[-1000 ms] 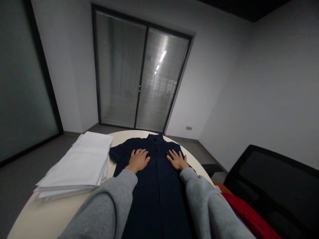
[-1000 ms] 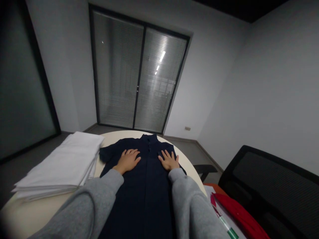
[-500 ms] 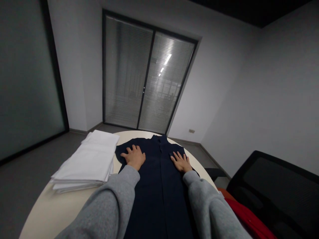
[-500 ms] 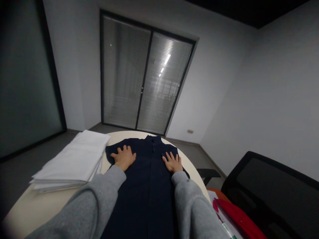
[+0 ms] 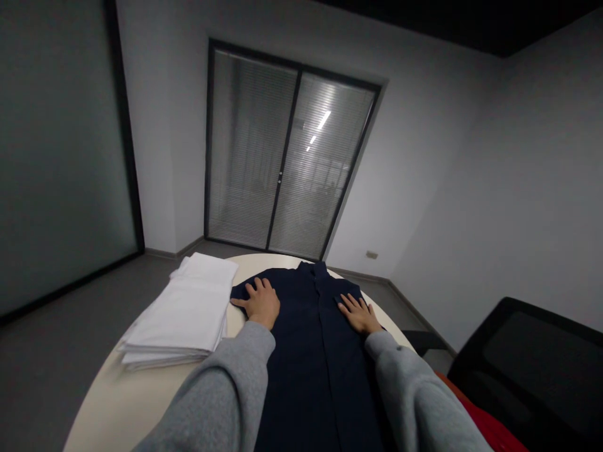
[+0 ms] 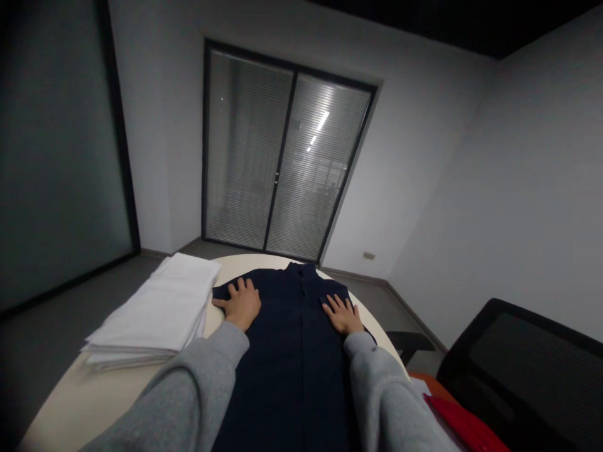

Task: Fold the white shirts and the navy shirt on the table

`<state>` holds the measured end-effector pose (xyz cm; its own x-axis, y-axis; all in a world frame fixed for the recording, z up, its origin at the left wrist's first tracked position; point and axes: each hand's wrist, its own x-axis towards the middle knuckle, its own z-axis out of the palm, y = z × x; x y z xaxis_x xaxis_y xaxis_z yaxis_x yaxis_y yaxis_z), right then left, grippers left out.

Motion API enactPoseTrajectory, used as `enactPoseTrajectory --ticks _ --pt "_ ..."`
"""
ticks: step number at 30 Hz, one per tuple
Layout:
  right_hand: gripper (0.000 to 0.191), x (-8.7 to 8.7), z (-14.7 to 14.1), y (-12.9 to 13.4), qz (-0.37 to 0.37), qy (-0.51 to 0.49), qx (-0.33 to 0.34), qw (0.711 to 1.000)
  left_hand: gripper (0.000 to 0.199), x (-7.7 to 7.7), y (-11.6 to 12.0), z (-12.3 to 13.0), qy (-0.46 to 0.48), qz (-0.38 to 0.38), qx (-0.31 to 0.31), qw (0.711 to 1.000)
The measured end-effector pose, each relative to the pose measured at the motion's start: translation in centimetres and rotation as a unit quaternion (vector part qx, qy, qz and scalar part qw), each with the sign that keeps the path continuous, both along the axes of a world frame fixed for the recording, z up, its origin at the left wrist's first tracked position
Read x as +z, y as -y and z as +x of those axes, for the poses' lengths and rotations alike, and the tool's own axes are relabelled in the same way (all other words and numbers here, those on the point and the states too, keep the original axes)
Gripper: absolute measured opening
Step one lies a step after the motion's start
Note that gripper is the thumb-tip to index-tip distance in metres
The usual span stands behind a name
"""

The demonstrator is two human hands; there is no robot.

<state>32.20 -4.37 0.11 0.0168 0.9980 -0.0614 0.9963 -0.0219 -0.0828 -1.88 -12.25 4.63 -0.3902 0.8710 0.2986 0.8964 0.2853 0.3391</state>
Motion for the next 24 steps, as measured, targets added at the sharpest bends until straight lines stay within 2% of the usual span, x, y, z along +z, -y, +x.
enactPoseTrajectory --ticks 4,8,13,16,18,20,22,24 --pt "0.073 -0.1 0.5 -0.3 0.002 0.003 0.001 1.000 0.042 -0.4 -0.3 -0.5 0.026 -0.028 0.015 0.999" --pt "0.073 -0.3 0.6 -0.2 0.007 0.001 0.000 1.000 0.047 0.1 -0.3 -1.3 0.036 -0.029 -0.019 0.999" --pt "0.074 -0.2 0.4 0.1 0.017 -0.005 -0.003 1.000 0.047 0.3 -0.6 -2.9 0.061 0.075 -0.052 0.994" --pt "0.073 -0.2 0.4 0.2 0.025 -0.007 -0.001 1.000 0.050 1.0 -1.0 -3.2 0.115 0.172 -0.070 0.976" --pt "0.072 -0.2 0.3 0.3 0.032 -0.007 0.001 0.999 0.047 2.3 -1.3 -2.7 0.174 0.237 -0.090 0.951" --pt "0.071 -0.1 0.2 0.5 0.042 -0.005 0.002 0.999 0.041 4.0 -1.5 -1.3 0.278 0.274 -0.120 0.913" --pt "0.070 0.0 0.0 0.7 0.054 0.000 0.002 0.999 0.034 5.7 -1.6 0.7 0.414 0.243 -0.186 0.857" --pt "0.069 0.1 -0.2 1.0 0.064 0.004 0.001 0.998 0.029 6.9 -1.5 2.7 0.524 0.166 -0.288 0.784"
